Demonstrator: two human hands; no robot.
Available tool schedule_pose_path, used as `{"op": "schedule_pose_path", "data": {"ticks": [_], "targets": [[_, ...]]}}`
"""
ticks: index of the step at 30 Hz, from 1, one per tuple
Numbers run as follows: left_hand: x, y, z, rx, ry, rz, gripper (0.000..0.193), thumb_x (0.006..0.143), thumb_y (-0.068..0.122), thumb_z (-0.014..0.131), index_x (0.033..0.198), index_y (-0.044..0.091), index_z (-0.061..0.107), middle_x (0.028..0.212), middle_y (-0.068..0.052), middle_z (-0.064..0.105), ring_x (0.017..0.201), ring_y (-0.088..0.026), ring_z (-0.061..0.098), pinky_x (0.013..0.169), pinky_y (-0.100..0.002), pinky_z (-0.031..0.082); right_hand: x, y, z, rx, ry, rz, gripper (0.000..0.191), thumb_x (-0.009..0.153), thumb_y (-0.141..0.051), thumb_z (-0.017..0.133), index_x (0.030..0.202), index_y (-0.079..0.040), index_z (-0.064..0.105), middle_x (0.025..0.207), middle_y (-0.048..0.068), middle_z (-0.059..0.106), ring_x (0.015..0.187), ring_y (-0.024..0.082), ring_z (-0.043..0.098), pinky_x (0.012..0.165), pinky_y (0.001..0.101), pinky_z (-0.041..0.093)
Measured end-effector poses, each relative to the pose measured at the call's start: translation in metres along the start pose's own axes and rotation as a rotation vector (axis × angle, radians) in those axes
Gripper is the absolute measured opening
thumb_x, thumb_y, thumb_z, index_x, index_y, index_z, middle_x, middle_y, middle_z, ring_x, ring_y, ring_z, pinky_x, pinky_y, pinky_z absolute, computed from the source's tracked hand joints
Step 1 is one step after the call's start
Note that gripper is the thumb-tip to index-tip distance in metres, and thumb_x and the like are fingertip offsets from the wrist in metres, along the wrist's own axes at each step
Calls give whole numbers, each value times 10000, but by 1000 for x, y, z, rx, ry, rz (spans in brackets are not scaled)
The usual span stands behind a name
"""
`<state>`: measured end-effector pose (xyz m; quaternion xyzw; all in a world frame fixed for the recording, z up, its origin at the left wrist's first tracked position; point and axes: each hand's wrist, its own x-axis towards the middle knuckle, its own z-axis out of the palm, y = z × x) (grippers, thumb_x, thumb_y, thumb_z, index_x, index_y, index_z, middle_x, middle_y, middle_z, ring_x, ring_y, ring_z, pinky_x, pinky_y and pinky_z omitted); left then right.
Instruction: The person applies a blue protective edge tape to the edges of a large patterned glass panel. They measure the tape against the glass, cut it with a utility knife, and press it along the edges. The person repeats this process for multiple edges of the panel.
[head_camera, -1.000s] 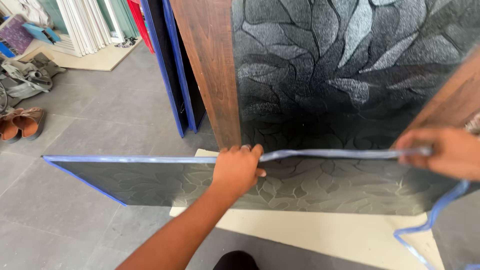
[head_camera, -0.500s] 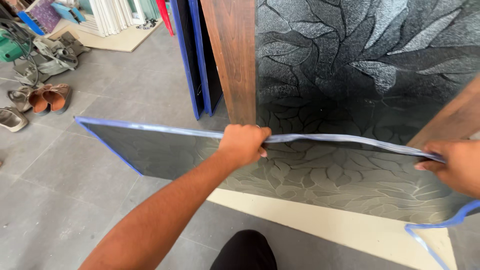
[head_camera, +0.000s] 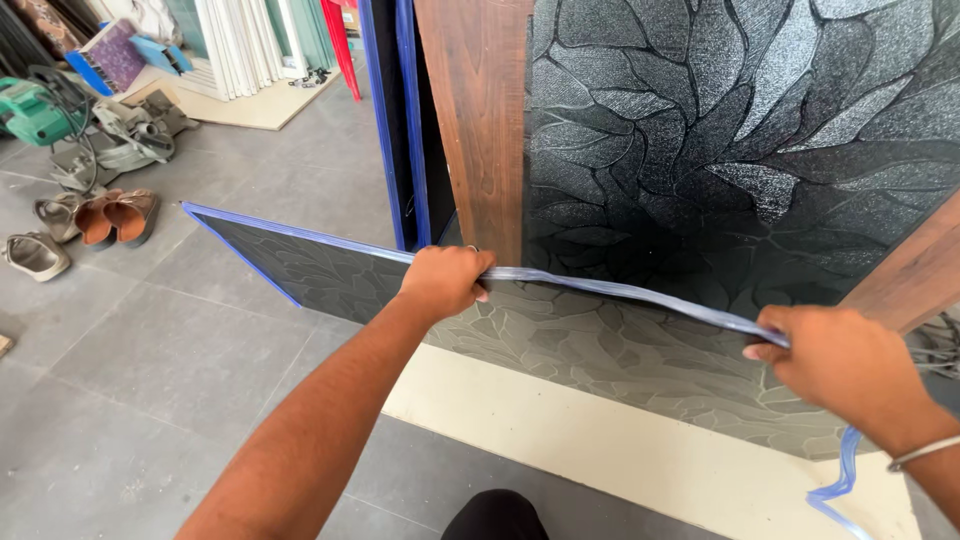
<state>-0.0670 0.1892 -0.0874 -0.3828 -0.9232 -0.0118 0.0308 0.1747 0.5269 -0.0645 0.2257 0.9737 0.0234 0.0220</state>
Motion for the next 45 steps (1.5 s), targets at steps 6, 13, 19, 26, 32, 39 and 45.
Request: {"op": "schedule_pose_path", "data": {"ticks": [6, 13, 19, 26, 32, 39, 45], "targets": [[6, 32, 5, -96, 96, -48, 460, 764, 351, 839, 1155, 211, 641, 1042, -41, 690, 1063, -265, 650, 906, -443, 429, 28, 21, -9, 275, -97, 27, 343, 820, -512, 818, 1006, -224, 796, 778, 72, 749, 705, 222, 719, 689, 401, 547], [0, 31, 21, 18, 330, 131, 600, 826, 429, 775, 1360, 212, 607, 1069, -59, 676, 1028, -266, 628, 853, -436, 446, 58, 107, 2, 904, -273, 62, 348, 884, -224, 805, 1205, -104, 744, 798, 99, 694, 432, 160, 410, 393, 359, 246], [21, 34, -3, 14, 31, 25, 554, 800, 533, 802, 1216, 198, 654, 1108, -61, 681, 1151, -274, 615, 941, -447, 450, 54, 183, -2, 1008, -522, 140, 457, 933, -426, 734, 1247, -94, 748, 522, 180, 580, 319, 224, 462, 317, 380, 317], [18, 86, -6, -122, 66, -44, 575, 720, 545, 837, 1146, 200, 665, 1068, -15, 697, 1118, -239, 644, 956, -428, 447, 24, 166, -28, 968, 70, 253, 391, 824, -293, 808, 1076, 0, 747, 658, 103, 564, 349, 160, 333, 341, 372, 216], [18, 81, 21, 24, 373, 145, 602, 791, 552, 749, 1266, 194, 653, 1017, -30, 695, 986, -246, 661, 827, -441, 457, -2, 163, -63, 915, -54, 423, 381, 817, -341, 813, 1053, -45, 771, 576, 135, 545, 359, 181, 323, 380, 372, 186], [29, 98, -12, 12, 12, 38, 585, 802, 582, 789, 1250, 236, 639, 1129, -17, 707, 1130, -244, 653, 948, -434, 475, -26, 214, -59, 959, -353, 454, 484, 901, -475, 739, 1053, -16, 711, 478, 94, 393, 332, 196, 327, 359, 379, 282], [19, 161, -11, -105, 52, 96, 668, 764, 550, 813, 1326, 279, 574, 1089, -40, 720, 1095, -259, 671, 888, -455, 503, -32, 208, -45, 1029, -205, 471, 467, 919, -444, 680, 989, 17, 704, 536, 56, 350, 368, 184, 227, 396, 388, 182]]}}
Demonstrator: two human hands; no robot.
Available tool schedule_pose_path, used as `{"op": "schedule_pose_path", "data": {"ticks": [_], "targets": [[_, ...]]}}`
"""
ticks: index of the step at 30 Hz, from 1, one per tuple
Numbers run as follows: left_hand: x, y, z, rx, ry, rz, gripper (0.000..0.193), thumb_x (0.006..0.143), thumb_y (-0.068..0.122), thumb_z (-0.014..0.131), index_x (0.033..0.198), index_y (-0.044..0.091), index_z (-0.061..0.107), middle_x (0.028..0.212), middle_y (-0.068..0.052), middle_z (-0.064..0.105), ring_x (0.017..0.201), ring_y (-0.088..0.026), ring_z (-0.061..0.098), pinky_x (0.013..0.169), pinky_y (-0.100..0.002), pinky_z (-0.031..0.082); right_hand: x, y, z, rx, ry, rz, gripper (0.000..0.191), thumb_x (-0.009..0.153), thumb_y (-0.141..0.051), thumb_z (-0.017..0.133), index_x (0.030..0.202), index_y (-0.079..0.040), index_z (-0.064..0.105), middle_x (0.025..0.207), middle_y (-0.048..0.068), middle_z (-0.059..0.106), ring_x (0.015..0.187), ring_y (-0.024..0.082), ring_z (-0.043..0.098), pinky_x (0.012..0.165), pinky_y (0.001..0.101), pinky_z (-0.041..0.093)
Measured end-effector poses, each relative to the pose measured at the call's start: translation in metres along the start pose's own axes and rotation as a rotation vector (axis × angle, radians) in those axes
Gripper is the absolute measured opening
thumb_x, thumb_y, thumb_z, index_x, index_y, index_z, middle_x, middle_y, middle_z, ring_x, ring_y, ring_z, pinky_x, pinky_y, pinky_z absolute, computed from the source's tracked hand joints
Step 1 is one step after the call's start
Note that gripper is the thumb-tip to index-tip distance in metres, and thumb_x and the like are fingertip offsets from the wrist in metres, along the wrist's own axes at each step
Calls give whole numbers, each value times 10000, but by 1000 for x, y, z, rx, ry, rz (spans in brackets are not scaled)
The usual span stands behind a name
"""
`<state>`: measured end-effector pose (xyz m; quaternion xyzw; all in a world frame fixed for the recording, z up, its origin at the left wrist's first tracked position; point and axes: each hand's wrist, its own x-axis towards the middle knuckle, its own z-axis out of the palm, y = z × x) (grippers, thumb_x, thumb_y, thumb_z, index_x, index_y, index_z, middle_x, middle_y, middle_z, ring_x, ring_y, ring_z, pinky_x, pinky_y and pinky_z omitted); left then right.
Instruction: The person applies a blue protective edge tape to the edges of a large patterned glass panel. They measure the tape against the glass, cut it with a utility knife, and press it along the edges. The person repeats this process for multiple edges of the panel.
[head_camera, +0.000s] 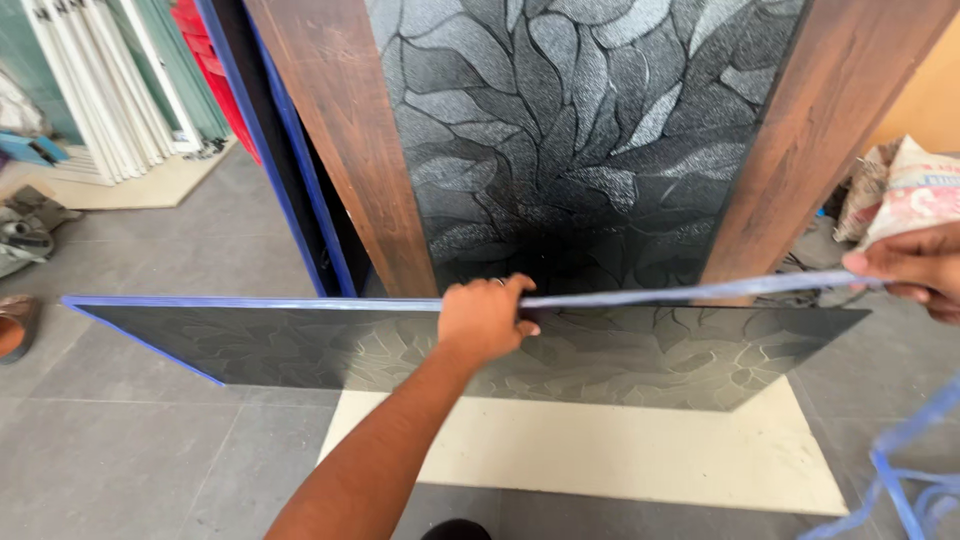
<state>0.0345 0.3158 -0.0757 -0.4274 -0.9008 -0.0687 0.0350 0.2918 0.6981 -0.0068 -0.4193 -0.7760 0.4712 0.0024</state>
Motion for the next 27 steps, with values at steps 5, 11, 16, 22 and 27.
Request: {"op": "schedule_pose_path", "data": {"ticks": [5, 11, 16, 22, 27], "targets": [[3, -1, 12, 83, 208, 123, 644, 808, 550, 784, 1323, 220, 582, 1078, -40, 720, 1023, -258, 685, 842, -464, 500, -14, -5, 3, -29, 82, -117, 377, 904, -388, 696, 925, -12, 718, 568, 23, 385, 401, 138, 241, 407, 352, 168], [14, 0, 3, 2, -144, -59, 667, 834, 522, 776, 1381, 245, 513, 1128, -43, 715, 1141, -270, 640, 952, -473, 476, -24, 0, -15, -83, -128, -104, 374, 875, -375, 777, 931, -13, 703, 542, 60, 444, 425, 172, 353, 420, 374, 262], [15, 12, -2, 43, 47, -43, 785, 772, 484, 829, 1396, 217, 435, 1186, -69, 663, 1141, -293, 621, 940, -513, 445, -20, 11, -19, -211, 277, -154, 356, 826, -388, 810, 958, -58, 802, 611, 65, 530, 521, 179, 391, 504, 380, 289], [24, 38, 14, -29, 164, 128, 731, 743, 457, 849, 1338, 228, 492, 1094, -53, 685, 1077, -283, 651, 917, -472, 461, -11, 26, -12, -334, 388, -173, 389, 805, -446, 849, 982, -100, 828, 656, 108, 610, 627, 177, 518, 601, 359, 389], [40, 36, 14, -50, 4, 78, 680, 737, 461, 867, 1282, 221, 539, 1048, -40, 690, 1045, -270, 653, 902, -440, 469, 30, 42, -9, -288, 367, -255, 407, 792, -441, 852, 980, -81, 854, 753, 72, 727, 683, 154, 624, 660, 299, 461]]}}
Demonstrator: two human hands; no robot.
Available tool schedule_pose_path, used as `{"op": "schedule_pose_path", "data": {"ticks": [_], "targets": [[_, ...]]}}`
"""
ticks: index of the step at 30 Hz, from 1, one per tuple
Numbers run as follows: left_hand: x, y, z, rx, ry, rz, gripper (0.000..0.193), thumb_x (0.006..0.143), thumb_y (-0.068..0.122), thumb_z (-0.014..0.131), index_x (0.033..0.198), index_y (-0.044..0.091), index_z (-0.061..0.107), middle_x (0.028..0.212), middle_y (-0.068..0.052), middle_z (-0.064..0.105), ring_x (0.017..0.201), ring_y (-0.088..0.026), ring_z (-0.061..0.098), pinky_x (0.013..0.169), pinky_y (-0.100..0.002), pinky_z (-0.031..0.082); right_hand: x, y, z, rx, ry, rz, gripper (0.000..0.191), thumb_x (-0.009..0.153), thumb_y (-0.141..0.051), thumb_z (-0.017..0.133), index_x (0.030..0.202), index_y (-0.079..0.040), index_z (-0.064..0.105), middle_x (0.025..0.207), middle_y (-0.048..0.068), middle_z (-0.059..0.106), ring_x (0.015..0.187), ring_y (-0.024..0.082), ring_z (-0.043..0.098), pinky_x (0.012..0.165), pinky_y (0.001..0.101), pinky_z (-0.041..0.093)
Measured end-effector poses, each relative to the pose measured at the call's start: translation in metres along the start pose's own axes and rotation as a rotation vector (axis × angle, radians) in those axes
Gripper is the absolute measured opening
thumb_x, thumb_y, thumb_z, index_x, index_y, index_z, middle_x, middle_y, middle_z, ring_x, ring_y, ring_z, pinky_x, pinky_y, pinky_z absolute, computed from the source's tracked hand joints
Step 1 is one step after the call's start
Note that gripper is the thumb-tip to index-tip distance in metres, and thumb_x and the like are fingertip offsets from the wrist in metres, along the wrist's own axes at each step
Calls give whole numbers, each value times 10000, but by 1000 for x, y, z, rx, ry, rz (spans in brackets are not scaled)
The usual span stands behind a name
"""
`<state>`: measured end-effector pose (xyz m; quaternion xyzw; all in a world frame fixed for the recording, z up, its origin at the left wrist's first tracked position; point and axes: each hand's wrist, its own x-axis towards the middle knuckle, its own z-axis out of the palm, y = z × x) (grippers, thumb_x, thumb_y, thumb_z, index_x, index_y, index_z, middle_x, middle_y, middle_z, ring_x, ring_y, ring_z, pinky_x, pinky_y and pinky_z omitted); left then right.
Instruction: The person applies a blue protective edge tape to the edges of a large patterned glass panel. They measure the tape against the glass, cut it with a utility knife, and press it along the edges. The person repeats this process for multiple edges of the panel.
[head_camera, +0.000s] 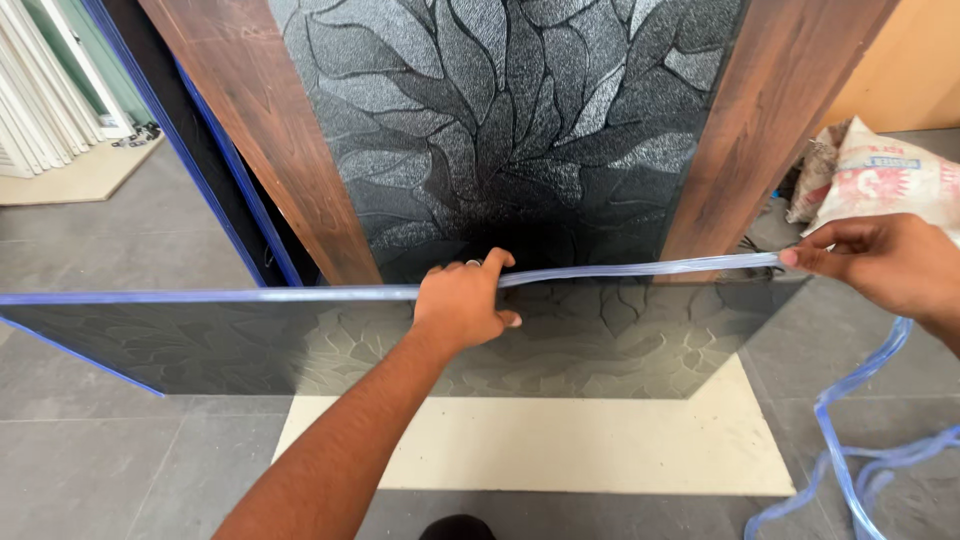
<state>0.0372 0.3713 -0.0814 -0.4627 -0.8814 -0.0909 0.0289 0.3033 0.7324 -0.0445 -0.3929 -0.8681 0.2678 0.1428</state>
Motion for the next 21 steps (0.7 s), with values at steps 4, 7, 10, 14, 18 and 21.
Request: {"op": "schedule_pose_path", "data": {"ticks": [4, 7, 10, 14, 18, 21], "targets": [[-1, 1, 3, 71, 130, 52, 632, 756, 477, 832, 1262, 205, 570, 1057, -44, 677, 967, -253, 662, 819, -425, 478, 36, 6, 7, -167, -33, 65, 382, 821, -432, 847, 988, -89, 874, 780, 109, 718, 692, 217, 628, 688, 342, 460], [-7, 0, 11, 100, 316, 171, 675, 757, 466, 791, 1328, 187, 567, 1041, -39, 676, 905, -235, 668, 794, -417, 472, 43, 6, 3, 122, -2, -112, 374, 816, -377, 849, 994, -49, 842, 759, 84, 727, 706, 162, 596, 635, 336, 441], [-7, -3, 16, 151, 358, 241, 747, 777, 463, 772, 1413, 149, 536, 1032, -69, 683, 875, -254, 665, 769, -420, 485, 25, 6, -8, 211, 69, -171, 339, 873, -313, 877, 1048, -24, 849, 765, 110, 686, 686, 174, 531, 588, 345, 384], [3, -5, 7, 163, 32, 153, 621, 875, 461, 736, 1397, 192, 532, 1015, -61, 711, 961, -263, 681, 814, -424, 525, 0, -3, -22, -13, -45, -47, 328, 812, -339, 855, 1006, -75, 842, 768, 94, 720, 682, 154, 603, 651, 311, 452], [7, 10, -15, 139, -155, 0, 559, 851, 541, 772, 1232, 163, 619, 1073, -65, 717, 1074, -282, 659, 887, -445, 530, -1, -15, -24, -47, -213, 5, 308, 880, -356, 841, 1048, -98, 838, 802, 136, 726, 633, 189, 529, 606, 346, 416], [7, 38, -19, 70, -170, -67, 578, 827, 551, 791, 1231, 171, 628, 1135, -71, 702, 1092, -292, 653, 911, -461, 514, 5, -18, -21, 72, -294, 103, 273, 841, -307, 789, 1015, -104, 842, 816, 101, 763, 657, 180, 542, 612, 347, 451]]}}
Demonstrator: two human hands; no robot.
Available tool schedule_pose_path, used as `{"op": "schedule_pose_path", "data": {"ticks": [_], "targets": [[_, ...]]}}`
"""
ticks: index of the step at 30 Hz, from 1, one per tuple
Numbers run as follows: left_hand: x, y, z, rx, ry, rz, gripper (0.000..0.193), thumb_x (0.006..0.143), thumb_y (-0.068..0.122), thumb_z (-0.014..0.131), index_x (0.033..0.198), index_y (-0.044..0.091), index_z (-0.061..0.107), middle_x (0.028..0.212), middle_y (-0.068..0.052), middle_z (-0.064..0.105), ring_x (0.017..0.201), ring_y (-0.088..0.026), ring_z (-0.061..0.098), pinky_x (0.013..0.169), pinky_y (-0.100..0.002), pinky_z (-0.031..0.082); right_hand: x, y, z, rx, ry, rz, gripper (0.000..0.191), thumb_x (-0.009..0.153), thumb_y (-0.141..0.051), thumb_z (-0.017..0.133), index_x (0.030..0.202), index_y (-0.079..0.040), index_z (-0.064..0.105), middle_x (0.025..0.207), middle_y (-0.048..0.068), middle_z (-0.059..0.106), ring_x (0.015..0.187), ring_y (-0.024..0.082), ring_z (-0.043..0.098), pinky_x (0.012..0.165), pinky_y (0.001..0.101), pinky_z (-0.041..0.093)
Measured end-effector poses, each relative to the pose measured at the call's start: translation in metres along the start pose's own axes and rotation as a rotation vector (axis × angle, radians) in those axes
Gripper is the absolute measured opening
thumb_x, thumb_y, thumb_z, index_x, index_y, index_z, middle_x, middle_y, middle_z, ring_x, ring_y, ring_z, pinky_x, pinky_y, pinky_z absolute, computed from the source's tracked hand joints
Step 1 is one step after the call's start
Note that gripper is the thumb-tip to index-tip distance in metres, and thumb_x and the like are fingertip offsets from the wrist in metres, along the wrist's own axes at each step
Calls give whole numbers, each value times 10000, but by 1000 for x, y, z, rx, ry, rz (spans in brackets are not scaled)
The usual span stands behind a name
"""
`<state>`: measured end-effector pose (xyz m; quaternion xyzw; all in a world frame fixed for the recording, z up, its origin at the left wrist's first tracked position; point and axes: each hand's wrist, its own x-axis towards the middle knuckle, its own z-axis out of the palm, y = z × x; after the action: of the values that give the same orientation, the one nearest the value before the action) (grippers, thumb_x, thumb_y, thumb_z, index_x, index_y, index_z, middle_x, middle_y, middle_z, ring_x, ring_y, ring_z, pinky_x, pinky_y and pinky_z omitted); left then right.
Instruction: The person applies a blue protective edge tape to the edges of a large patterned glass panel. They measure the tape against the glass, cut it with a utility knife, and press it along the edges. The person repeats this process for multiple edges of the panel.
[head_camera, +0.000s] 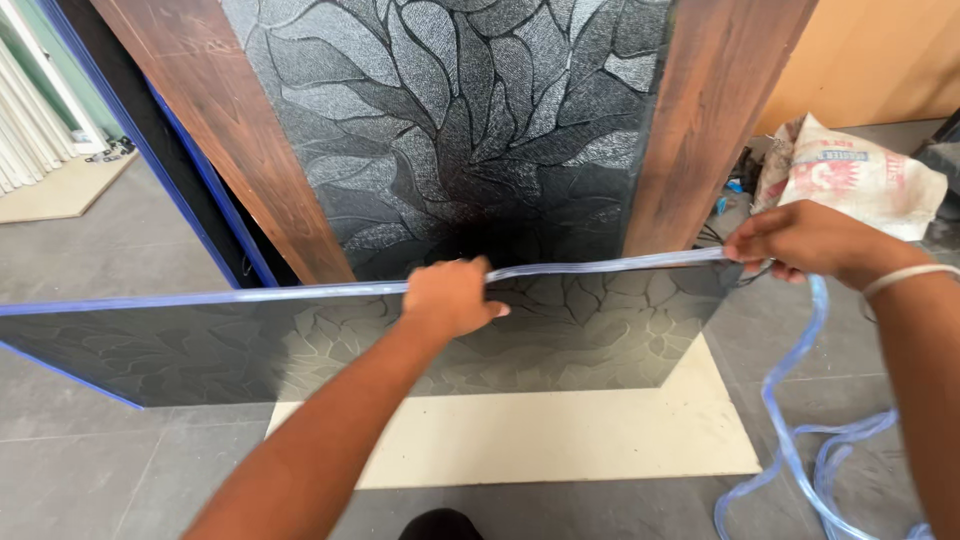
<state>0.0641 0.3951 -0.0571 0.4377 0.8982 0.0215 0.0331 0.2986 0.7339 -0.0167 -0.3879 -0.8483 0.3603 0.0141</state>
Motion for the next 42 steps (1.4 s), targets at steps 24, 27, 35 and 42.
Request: {"op": "schedule_pose_path", "data": {"ticks": [24, 27, 35, 42], "targets": [[15, 44, 17, -66, 189, 66, 687, 758, 493, 820, 1329, 220, 554, 1099, -45, 696, 1070, -252, 653, 962, -459, 443, -31, 22, -61, 59, 265, -305, 263, 829, -190, 825, 1006, 5, 821, 889, 74, 775, 809, 155, 651, 739, 309, 496], [14, 41, 27, 72, 281, 135, 731, 765, 465, 818, 1384, 231, 509, 1127, -68, 678, 1073, -281, 645, 920, -469, 465, -36, 20, -73, 90, 155, -206, 264, 885, -188, 838, 1039, 23, 801, 882, 162, 705, 756, 238, 546, 657, 399, 403], [30, 59, 16, 125, 50, -11, 650, 795, 518, 840, 1240, 135, 560, 1199, -79, 657, 1175, -299, 616, 970, -486, 466, -12, 39, -44, -217, 157, -254, 228, 836, -260, 810, 1012, -116, 828, 851, 60, 787, 866, 189, 685, 828, 356, 518], [50, 109, 16, -56, 114, 112, 617, 795, 484, 819, 1273, 192, 560, 1136, -61, 695, 1109, -284, 658, 911, -447, 508, 7, 60, -38, -36, 131, -264, 212, 847, -243, 811, 989, -86, 819, 832, 86, 767, 837, 192, 646, 793, 360, 508]]}}
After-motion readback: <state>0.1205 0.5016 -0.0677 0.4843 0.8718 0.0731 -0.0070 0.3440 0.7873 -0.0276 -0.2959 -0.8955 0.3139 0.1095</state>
